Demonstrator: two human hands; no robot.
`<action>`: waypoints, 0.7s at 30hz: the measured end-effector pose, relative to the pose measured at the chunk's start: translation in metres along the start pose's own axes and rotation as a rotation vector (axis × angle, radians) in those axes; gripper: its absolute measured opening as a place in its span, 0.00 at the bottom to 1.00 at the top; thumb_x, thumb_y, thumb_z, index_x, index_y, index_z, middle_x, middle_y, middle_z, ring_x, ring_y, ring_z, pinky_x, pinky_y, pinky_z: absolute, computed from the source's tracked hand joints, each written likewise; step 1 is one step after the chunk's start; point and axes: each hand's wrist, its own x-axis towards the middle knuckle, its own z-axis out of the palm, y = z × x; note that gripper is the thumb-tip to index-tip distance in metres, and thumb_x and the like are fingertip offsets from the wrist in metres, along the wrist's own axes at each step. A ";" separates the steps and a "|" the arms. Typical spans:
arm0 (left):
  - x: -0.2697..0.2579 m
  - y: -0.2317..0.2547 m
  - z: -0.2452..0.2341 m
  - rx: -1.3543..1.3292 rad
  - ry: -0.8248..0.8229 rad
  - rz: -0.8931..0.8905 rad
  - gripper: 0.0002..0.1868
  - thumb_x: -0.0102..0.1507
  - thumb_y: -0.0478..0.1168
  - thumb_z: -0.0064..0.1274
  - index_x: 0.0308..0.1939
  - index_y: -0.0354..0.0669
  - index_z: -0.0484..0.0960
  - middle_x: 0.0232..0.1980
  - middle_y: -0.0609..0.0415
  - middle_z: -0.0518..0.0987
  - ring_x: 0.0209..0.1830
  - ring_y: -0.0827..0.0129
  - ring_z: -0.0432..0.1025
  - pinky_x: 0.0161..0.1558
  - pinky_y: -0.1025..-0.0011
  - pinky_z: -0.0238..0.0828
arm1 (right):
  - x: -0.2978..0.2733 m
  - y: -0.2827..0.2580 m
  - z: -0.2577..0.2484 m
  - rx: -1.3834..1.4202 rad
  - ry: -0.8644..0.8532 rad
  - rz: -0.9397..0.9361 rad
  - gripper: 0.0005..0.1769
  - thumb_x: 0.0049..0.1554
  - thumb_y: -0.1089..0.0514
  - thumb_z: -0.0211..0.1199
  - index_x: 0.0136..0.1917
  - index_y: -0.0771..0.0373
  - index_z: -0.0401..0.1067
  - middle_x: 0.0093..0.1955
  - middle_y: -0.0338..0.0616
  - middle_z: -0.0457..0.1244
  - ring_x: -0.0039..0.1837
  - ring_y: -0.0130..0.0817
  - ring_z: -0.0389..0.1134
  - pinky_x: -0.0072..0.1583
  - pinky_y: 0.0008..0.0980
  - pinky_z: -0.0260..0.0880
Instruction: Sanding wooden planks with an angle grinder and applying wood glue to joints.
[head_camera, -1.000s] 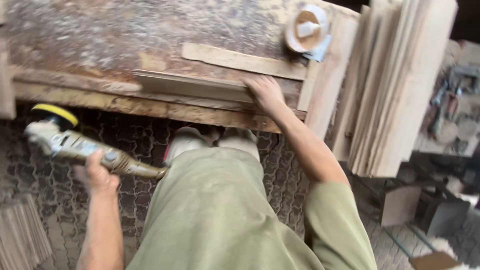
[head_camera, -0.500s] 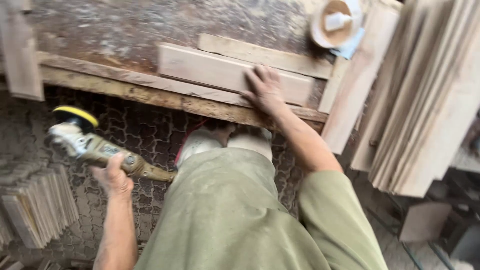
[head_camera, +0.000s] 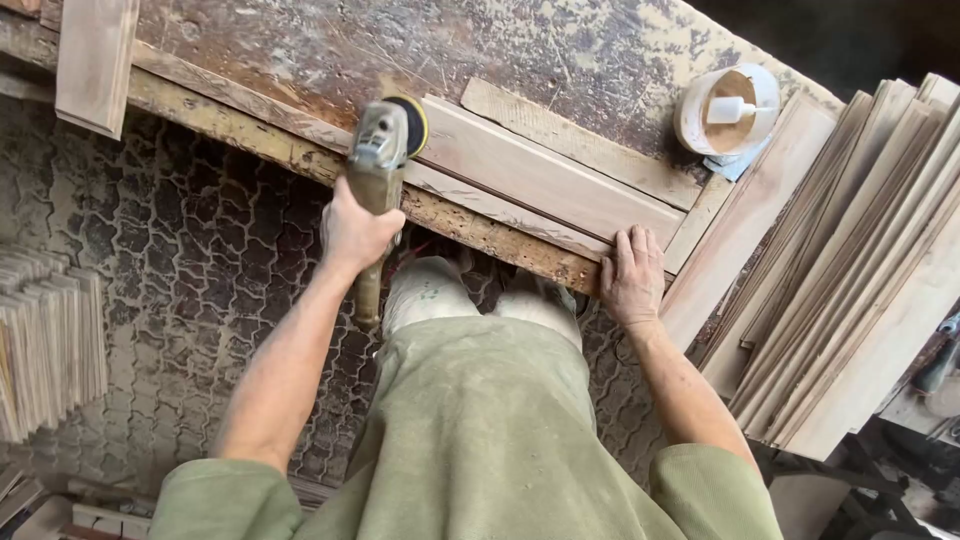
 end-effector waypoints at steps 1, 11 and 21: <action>0.008 0.005 0.007 0.073 -0.009 0.032 0.35 0.45 0.50 0.62 0.56 0.49 0.74 0.51 0.39 0.82 0.56 0.40 0.76 0.53 0.43 0.70 | -0.004 0.001 -0.001 -0.008 0.030 0.004 0.31 0.55 0.52 0.67 0.69 0.66 0.69 0.70 0.63 0.61 0.72 0.61 0.62 0.69 0.52 0.62; -0.056 0.063 0.108 0.514 0.015 0.187 0.40 0.52 0.52 0.60 0.60 0.33 0.64 0.46 0.21 0.80 0.50 0.28 0.76 0.52 0.36 0.71 | -0.027 0.055 -0.016 0.415 0.072 0.066 0.16 0.61 0.58 0.65 0.60 0.65 0.73 0.64 0.58 0.65 0.68 0.57 0.66 0.69 0.48 0.65; -0.181 0.151 0.271 0.797 -0.451 0.396 0.42 0.56 0.56 0.60 0.66 0.36 0.64 0.51 0.33 0.81 0.53 0.38 0.79 0.54 0.46 0.78 | -0.112 0.134 -0.018 0.178 0.096 0.311 0.38 0.52 0.45 0.74 0.69 0.64 0.68 0.68 0.60 0.58 0.69 0.59 0.61 0.66 0.54 0.61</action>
